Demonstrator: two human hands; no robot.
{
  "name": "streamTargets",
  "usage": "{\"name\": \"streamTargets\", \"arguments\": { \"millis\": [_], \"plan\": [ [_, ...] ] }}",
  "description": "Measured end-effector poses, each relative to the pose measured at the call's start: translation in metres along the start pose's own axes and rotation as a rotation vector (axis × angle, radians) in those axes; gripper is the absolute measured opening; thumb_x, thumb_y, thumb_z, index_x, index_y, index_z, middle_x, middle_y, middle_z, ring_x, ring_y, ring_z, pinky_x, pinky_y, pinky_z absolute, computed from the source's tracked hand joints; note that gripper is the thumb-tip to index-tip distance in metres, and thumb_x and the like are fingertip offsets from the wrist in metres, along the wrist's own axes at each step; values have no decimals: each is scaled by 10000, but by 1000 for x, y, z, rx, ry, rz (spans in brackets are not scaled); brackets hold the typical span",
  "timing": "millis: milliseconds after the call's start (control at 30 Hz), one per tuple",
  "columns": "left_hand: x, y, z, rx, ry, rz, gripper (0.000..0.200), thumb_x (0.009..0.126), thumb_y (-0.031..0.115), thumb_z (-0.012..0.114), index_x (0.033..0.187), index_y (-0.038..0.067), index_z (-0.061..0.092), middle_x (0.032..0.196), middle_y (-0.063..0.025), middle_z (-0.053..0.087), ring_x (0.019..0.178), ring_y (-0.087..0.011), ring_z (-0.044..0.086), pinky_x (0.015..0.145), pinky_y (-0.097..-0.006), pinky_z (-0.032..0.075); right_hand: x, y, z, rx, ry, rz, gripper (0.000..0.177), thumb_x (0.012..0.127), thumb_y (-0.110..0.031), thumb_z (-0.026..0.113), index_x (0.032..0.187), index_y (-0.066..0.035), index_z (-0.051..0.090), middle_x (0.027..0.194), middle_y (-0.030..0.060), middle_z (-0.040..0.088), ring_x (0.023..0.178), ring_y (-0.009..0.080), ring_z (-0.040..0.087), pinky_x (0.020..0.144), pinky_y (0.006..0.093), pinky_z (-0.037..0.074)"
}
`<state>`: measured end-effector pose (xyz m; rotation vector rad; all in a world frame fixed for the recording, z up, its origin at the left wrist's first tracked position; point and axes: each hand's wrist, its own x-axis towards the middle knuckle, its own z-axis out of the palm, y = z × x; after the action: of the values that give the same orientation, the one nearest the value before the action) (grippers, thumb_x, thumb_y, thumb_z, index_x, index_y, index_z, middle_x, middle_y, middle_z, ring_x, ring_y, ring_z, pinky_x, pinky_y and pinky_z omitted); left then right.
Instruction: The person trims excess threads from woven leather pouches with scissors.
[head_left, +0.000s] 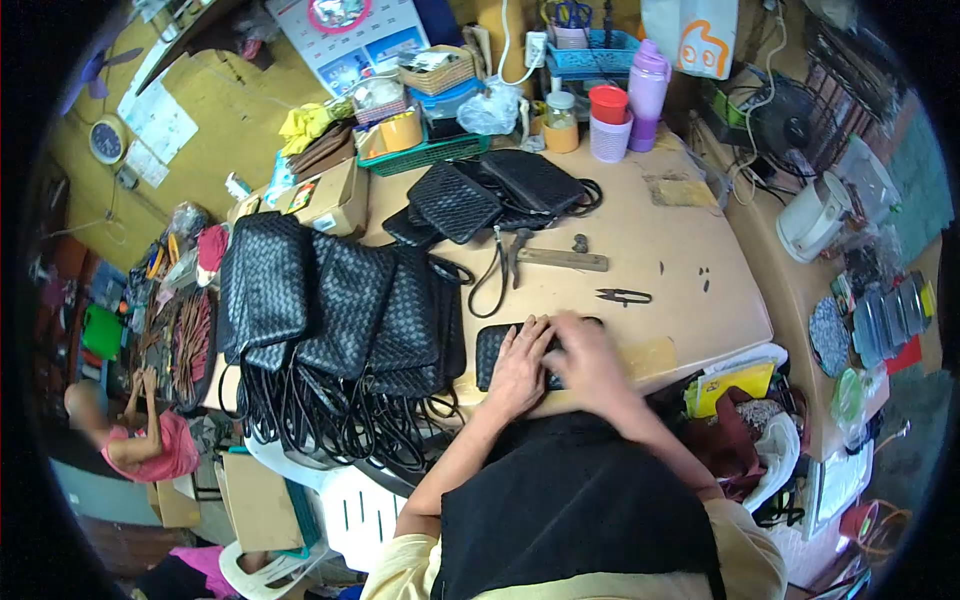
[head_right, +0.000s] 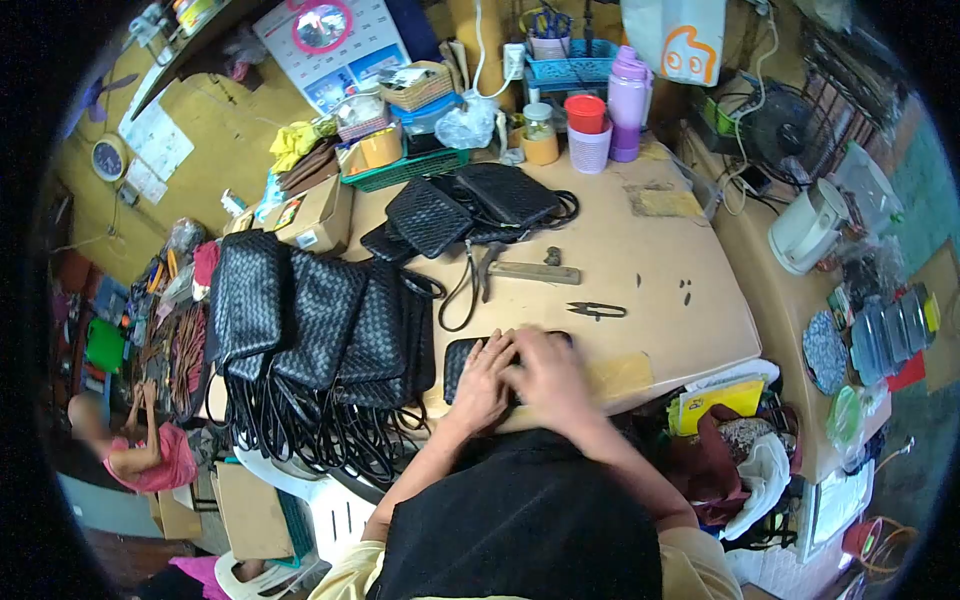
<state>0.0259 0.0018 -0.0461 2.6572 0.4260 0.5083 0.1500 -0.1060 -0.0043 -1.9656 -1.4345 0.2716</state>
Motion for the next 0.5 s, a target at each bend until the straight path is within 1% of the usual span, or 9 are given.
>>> {"name": "streamTargets", "arguments": {
  "millis": [33, 67, 200, 300, 333, 367, 433, 467, 500],
  "plan": [
    [-1, -6, 20, 142, -108, -13, 581, 818, 167, 515, 1361, 15, 376, 1452, -159, 318, 1363, -326, 265, 1104, -486, 206, -6, 12, 40, -157, -46, -117, 647, 872, -373, 561, 1373, -19, 353, 1400, 224, 367, 1328, 344, 310, 1084, 493, 223],
    [-1, -5, 21, 190, -119, -28, 595, 832, 208, 505, 1381, 29, 358, 1463, -151, 303, 1368, -325, 257, 1103, -495, 196, -14, 13, 51, -188, -165, -106, 716, 892, -435, 498, 1432, -38, 245, 1469, 208, 258, 1386, 323, 193, 1106, 536, 115],
    [1, -1, 14, 339, -140, -113, 620, 871, 272, 494, 1425, 68, 307, 1484, -133, 278, 1368, -328, 254, 1096, -527, 180, -16, 20, 23, -396, -284, -36, 696, 906, -437, 467, 1437, -49, 240, 1487, 198, 222, 1397, 321, 168, 1104, 546, 96],
    [0, -3, 8, 203, -64, -268, 571, 897, 277, 497, 1409, 74, 346, 1488, -124, 277, 1372, -333, 241, 1101, -540, 147, -23, 44, 24, -409, -108, -12, 672, 888, -399, 511, 1414, -46, 288, 1465, 209, 259, 1385, 336, 186, 1109, 519, 115],
    [-1, -7, 11, 212, 43, -222, 548, 878, 236, 537, 1382, 80, 390, 1393, -144, 396, 1301, -330, 342, 1077, -523, 194, -24, 44, 21, -408, 28, 21, 644, 855, -336, 571, 1380, -40, 340, 1408, 215, 335, 1322, 348, 285, 1082, 496, 192],
    [-1, -9, 10, 212, 46, -224, 548, 878, 236, 537, 1382, 80, 390, 1393, -144, 396, 1301, -330, 342, 1077, -523, 194, -21, 42, 19, -409, 27, 18, 644, 855, -336, 571, 1380, -40, 340, 1408, 215, 335, 1322, 348, 285, 1082, 496, 192],
    [6, -8, 5, 110, 107, -328, 486, 836, 188, 591, 1299, 84, 486, 1227, -139, 496, 1156, -312, 454, 1003, -500, 274, -12, 37, 13, -219, 82, 170, 621, 821, -228, 620, 1355, -41, 365, 1298, 210, 412, 1217, 383, 360, 994, 507, 290],
    [10, -10, 5, 174, 202, -303, 394, 805, 158, 624, 1188, 93, 562, 1067, -115, 534, 1039, -291, 497, 928, -455, 318, -6, 34, 7, -238, 95, 244, 488, 817, -202, 626, 1251, -40, 474, 1135, 188, 504, 1096, 360, 452, 899, 479, 358],
    [14, -9, -2, 126, 133, -386, 302, 799, 184, 639, 1085, 93, 611, 1043, -108, 553, 1061, -293, 495, 924, -440, 322, -2, 39, 8, -233, 88, 243, 488, 817, -202, 626, 1251, -40, 474, 1135, 188, 504, 1096, 360, 452, 899, 479, 358]
  ]
}}
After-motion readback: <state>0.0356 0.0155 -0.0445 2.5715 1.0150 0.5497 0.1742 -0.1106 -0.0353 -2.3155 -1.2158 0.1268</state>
